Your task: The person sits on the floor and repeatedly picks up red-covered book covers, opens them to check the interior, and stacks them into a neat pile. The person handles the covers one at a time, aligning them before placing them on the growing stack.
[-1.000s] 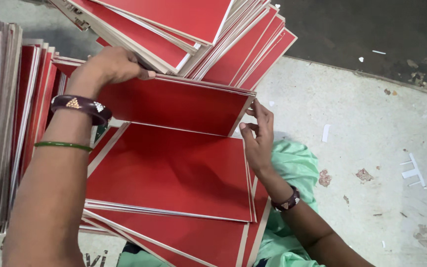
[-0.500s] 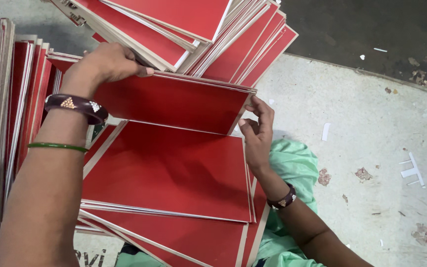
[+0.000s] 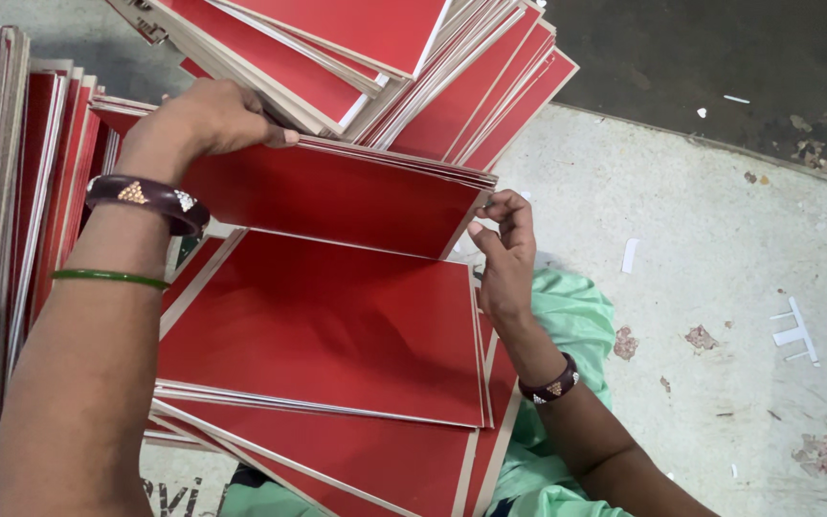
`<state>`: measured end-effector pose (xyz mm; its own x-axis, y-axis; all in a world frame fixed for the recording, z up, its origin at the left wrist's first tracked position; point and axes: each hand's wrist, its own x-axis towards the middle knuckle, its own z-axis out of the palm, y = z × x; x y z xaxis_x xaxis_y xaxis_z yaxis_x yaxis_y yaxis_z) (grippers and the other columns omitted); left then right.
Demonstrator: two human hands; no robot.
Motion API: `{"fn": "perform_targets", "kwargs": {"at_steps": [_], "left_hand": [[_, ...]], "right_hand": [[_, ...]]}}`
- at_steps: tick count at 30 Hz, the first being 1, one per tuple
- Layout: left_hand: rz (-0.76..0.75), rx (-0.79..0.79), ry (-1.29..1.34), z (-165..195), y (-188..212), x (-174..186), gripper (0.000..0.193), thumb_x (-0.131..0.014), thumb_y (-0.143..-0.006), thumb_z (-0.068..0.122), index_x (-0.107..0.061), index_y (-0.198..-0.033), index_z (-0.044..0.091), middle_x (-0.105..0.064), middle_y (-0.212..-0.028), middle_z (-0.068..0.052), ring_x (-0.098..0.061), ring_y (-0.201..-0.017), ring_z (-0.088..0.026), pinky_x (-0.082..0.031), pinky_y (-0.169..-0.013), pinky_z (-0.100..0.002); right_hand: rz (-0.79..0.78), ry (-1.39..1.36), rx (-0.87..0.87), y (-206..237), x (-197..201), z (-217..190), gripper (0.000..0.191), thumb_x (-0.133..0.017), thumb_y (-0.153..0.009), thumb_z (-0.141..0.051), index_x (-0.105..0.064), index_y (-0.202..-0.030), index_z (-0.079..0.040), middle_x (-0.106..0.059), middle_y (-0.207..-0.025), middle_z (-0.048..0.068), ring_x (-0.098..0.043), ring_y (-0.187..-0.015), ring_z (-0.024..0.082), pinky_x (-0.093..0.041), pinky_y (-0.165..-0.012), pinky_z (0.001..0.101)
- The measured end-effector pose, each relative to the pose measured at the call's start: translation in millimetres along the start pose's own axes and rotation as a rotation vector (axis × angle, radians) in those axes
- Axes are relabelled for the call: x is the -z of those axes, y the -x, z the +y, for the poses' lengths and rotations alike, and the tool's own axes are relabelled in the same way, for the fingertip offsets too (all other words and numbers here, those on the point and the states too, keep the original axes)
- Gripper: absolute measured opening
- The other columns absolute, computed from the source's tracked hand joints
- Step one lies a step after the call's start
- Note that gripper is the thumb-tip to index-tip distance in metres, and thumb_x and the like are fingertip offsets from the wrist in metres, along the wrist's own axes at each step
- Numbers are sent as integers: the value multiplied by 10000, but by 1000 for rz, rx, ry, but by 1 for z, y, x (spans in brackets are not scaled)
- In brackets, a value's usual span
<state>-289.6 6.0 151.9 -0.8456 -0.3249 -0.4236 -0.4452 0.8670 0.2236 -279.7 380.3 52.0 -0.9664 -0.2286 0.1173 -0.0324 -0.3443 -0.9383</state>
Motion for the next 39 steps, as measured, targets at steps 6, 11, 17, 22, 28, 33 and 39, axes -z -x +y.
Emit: {"fn": "perform_targets", "kwargs": {"at_steps": [6,11,17,22,28,33,39], "left_hand": [[9,-14,34,0,3,2,671,-768,-797,596,-729,-1278,130,-657,-1340,-192,-596,-1269,-387,-464,-1074,-519],[34,-48,79,-1,0,1,641,-775,-801,566,-726,-1293,158,-675,-1323,-189,-612,-1246,-393,-471,-1064,-513],[27,-30,65,1,-1,2,665,-786,-794,585,-720,-1282,139,-661,-1332,-200,-609,-1248,-392,-474,-1072,-501],[10,-12,145,3,1,9,719,-819,-750,592,-675,-1321,179,-611,-1373,-175,-555,-1285,-389,-423,-1090,-524],[26,-25,52,8,1,5,709,-776,-781,631,-689,-1362,234,-626,-1411,-150,-538,-1330,-393,-335,-1131,-603],[7,-30,81,3,3,5,748,-782,-750,640,-686,-1348,202,-633,-1396,-164,-572,-1305,-388,-443,-1100,-533],[-41,-87,80,-2,7,7,758,-802,-683,608,-737,-1265,126,-682,-1301,-175,-634,-1221,-383,-486,-1044,-524]], "right_hand": [[20,164,2,11,9,2,268,-649,-947,40,-526,-1163,-59,-476,-1095,20,-413,-786,69,-393,-735,233],[-99,95,48,32,16,6,247,-641,-987,94,-500,-1092,-80,-615,-1153,58,-495,-862,62,-423,-739,224],[-553,481,302,56,11,6,367,-675,-882,56,-617,-1220,-75,-749,-1149,97,-716,-1018,193,-583,-857,295],[-683,578,492,84,20,-9,188,-563,-1038,-147,-715,-1111,-64,-779,-1129,119,-774,-1090,265,-647,-910,370],[-938,309,423,117,35,-70,541,-304,-1148,-387,-707,-1144,-26,-761,-1107,182,-769,-1103,357,-624,-951,477],[-1382,277,220,125,20,-106,603,-374,-1161,-427,-743,-1141,49,-765,-1151,251,-735,-1130,445,-609,-986,603],[-817,358,185,86,17,-86,419,-460,-1101,-430,-649,-1298,-111,-704,-1238,115,-691,-1174,236,-560,-1050,463]]}}
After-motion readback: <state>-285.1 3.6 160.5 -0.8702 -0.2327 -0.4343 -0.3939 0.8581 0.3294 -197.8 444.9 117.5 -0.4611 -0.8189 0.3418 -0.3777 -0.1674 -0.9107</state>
